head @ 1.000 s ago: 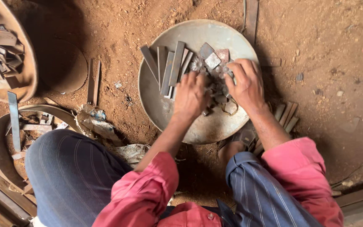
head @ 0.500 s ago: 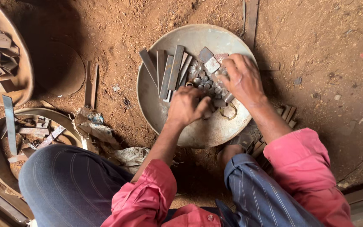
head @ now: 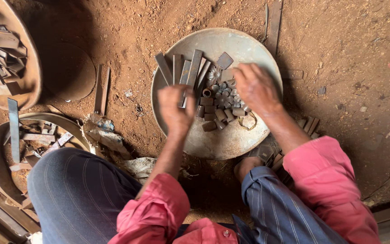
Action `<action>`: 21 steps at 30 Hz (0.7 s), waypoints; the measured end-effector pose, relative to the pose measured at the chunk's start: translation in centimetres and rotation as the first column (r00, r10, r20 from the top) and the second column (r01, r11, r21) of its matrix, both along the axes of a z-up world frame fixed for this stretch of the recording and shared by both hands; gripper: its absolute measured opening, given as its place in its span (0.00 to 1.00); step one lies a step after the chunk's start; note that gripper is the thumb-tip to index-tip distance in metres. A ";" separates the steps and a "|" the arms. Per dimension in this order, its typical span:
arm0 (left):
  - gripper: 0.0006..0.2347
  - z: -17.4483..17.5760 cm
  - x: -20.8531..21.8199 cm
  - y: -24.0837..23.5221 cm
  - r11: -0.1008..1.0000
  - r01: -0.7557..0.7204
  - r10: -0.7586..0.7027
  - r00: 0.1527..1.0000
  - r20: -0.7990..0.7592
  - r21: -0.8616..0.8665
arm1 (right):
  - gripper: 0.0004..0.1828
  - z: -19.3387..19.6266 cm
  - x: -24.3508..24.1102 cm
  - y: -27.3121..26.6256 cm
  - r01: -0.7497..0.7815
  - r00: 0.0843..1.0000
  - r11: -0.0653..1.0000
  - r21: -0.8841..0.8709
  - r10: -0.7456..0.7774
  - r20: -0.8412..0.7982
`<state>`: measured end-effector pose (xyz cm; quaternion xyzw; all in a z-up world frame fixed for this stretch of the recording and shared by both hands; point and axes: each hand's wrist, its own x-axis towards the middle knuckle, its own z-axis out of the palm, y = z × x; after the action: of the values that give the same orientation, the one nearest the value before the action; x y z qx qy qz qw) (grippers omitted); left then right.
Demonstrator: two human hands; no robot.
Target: The person sorts various metal pieces, including flat strips, cylindrical rods, and small decorative stars, from a large bowl into separate piles on the ground.
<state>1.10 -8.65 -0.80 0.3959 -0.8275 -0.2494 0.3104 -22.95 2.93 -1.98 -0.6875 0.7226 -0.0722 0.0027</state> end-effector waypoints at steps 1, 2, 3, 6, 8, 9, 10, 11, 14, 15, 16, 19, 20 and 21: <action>0.02 -0.1 0.7 -1.3 0.993 -0.038 0.031 0.997 -0.065 -0.112 | 0.08 1.2 -0.5 0.5 0.045 0.990 0.992 -0.119 -0.028 0.141; 0.03 -0.3 1.2 -2.5 0.979 -0.128 0.121 0.991 -0.053 -0.158 | 0.09 2.5 -1.4 1.2 0.099 0.983 0.972 -0.211 -0.063 0.172; 0.05 -0.5 1.9 -3.6 0.955 -0.213 0.208 0.977 -0.044 -0.205 | 0.10 3.6 -1.9 2.0 0.156 0.974 0.941 -0.300 -0.095 0.207; 0.16 -1.2 4.4 -5.9 0.862 -0.504 0.480 0.844 0.240 0.047 | 0.16 4.8 -3.6 5.0 0.502 0.824 0.850 -0.163 -0.412 0.388; 0.20 -1.9 5.9 -7.0 0.750 -0.563 0.453 0.820 0.351 0.347 | 0.20 3.9 -4.1 6.6 0.643 0.657 0.765 -0.042 -0.521 0.545; 0.24 -2.5 6.0 -7.5 0.549 -0.586 0.388 0.810 0.439 0.597 | 0.25 3.1 -4.2 6.9 0.738 0.451 0.668 0.097 -0.595 0.666; 0.24 -3.0 6.1 -6.9 0.550 -0.582 0.393 0.814 0.429 0.600 | 0.27 2.3 -3.4 7.6 0.746 0.359 0.638 0.193 -0.629 0.690; 0.25 -3.2 6.4 -5.7 0.548 -0.525 0.347 0.851 0.394 0.651 | 0.29 1.6 -2.5 8.2 0.739 0.268 0.609 0.289 -0.659 0.703; 0.26 -3.5 6.8 -4.2 0.504 -0.461 0.325 0.885 0.334 0.731 | 0.30 -1.3 -1.0 9.0 0.692 -0.012 0.434 0.576 -0.791 0.611; 0.27 -3.4 6.7 -4.2 0.476 -0.449 0.342 0.887 0.311 0.756 | 0.30 -2.1 -1.0 9.1 0.695 -0.061 0.449 0.561 -0.741 0.669; 0.27 -3.5 6.3 -4.3 0.474 -0.450 0.346 0.886 0.310 0.757 | 0.31 -2.7 -1.2 9.2 0.699 -0.110 0.462 0.545 -0.684 0.721; 0.27 -3.0 6.0 -4.4 0.525 -0.506 0.308 0.862 0.401 0.684 | 0.25 -2.9 -1.3 9.7 0.681 0.063 0.524 0.511 -0.738 0.672; 0.26 -2.8 5.9 -4.5 0.525 -0.493 0.305 0.870 0.387 0.694 | 0.25 -3.0 -1.4 9.2 0.685 0.061 0.522 0.509 -0.736 0.674; 0.25 -2.6 6.1 -4.1 0.518 -0.482 0.296 0.876 0.381 0.707 | 0.24 -2.8 -1.2 9.1 0.748 0.215 0.551 0.371 -0.730 0.649</action>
<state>7.20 -12.70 -3.41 0.6905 -0.5507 -0.4647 0.0634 -24.19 12.01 -4.80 -0.1637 0.8870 -0.3472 0.2566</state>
